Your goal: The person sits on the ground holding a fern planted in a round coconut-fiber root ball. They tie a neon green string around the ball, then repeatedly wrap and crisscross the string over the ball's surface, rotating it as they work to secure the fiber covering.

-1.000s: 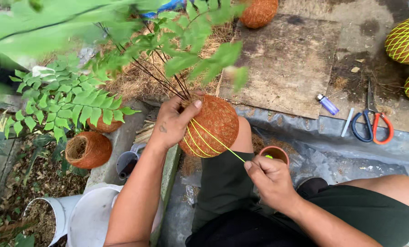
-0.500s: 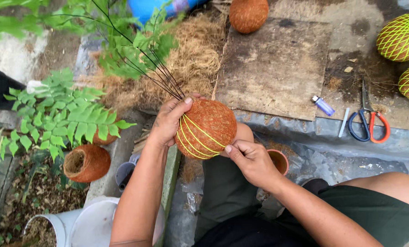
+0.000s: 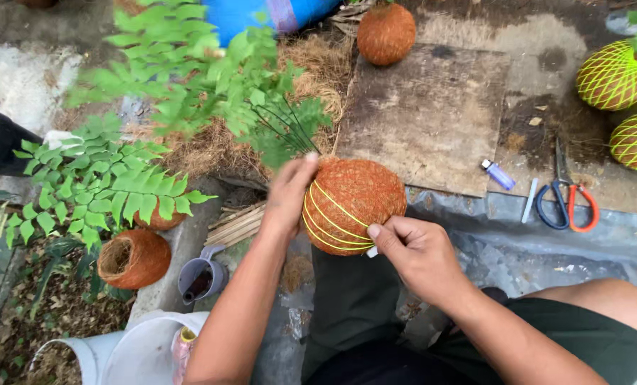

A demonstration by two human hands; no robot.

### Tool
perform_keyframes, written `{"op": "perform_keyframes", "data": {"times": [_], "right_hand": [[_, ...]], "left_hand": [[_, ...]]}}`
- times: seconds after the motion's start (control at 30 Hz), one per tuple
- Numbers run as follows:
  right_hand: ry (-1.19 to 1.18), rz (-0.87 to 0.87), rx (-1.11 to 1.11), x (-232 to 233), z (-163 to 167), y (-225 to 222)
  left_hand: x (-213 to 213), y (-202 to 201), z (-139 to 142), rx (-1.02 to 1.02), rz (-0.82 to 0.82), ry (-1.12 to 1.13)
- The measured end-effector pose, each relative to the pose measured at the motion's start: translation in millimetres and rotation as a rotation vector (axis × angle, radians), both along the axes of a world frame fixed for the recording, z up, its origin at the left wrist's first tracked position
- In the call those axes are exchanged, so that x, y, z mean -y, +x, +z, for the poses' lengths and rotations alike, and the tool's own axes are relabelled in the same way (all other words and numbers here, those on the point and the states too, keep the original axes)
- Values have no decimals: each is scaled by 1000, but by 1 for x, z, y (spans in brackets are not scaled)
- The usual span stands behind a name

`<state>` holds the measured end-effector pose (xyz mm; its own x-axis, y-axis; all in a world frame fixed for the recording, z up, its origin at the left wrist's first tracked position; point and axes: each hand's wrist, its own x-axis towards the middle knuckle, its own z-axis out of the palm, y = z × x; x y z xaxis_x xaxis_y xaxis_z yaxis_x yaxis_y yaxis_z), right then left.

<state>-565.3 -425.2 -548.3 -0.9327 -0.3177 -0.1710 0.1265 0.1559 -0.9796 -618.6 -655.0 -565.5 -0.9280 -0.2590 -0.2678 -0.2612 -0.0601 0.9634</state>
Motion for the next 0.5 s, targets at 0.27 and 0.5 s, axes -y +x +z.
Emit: {"op": "perform_keyframes", "data": {"times": [0.27, 0.5], "right_hand": [[69, 35, -92, 9, -13, 9], [200, 6, -408, -23, -23, 34]], "left_hand": [[-34, 60, 45, -667, -235, -1070], [-24, 48, 48, -595, -295, -782]]}}
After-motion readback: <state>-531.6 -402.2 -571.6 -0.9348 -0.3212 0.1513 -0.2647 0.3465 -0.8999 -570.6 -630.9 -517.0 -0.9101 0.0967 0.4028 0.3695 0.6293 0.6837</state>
